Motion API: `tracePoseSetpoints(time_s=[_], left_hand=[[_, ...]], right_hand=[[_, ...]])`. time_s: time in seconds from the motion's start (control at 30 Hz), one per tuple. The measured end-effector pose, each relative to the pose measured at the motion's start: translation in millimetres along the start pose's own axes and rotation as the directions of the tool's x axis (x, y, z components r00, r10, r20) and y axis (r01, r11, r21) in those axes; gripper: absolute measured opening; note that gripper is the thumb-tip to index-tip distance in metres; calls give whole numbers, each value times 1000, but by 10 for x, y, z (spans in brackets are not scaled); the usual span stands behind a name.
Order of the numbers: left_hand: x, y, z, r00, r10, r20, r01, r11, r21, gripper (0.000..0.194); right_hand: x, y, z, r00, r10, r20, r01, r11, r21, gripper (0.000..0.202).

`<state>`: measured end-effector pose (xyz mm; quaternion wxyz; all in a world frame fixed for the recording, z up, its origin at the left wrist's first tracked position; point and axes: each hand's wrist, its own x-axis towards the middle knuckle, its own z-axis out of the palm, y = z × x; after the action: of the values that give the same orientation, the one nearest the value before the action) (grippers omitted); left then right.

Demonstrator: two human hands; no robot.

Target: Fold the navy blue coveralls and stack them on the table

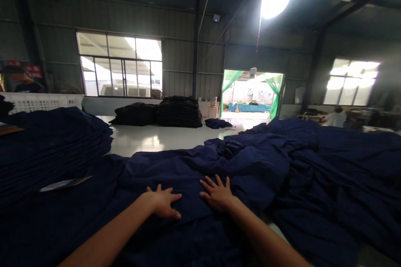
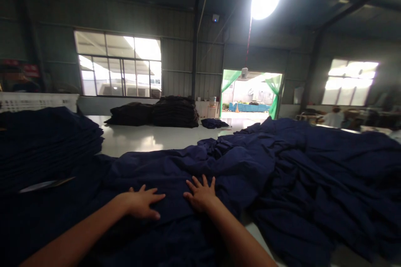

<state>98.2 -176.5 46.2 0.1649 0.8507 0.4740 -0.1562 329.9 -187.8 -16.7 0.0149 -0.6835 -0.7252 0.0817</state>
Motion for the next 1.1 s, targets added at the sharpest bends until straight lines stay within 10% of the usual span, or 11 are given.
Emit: tracePoseSetpoints(time_s=[0.2, 0.43, 0.63, 0.83, 1.0, 1.1], left_hand=[[392, 714, -254, 962, 237, -133, -232, 971, 54, 54], [978, 1419, -13, 895, 304, -328, -321, 947, 3, 63], [1302, 1495, 500, 836, 328, -441, -334, 940, 66, 58], [1257, 1467, 468, 828, 338, -447, -351, 935, 56, 54], [1183, 1432, 370, 811, 301, -502, -405, 908, -111, 47], [1175, 1369, 225, 717, 199, -668, -456, 859, -233, 39]], right_hand=[[33, 260, -482, 987, -94, -131, 107, 990, 94, 38], [-104, 891, -744, 846, 231, -481, -183, 972, 146, 30], [-132, 1187, -589, 800, 398, -449, -330, 917, 225, 34], [-145, 1175, -524, 552, 582, -597, -659, 743, 116, 61], [-180, 1185, -581, 636, 606, -477, -652, 753, 88, 47], [-192, 1079, -668, 686, 534, -494, -577, 813, 78, 38]])
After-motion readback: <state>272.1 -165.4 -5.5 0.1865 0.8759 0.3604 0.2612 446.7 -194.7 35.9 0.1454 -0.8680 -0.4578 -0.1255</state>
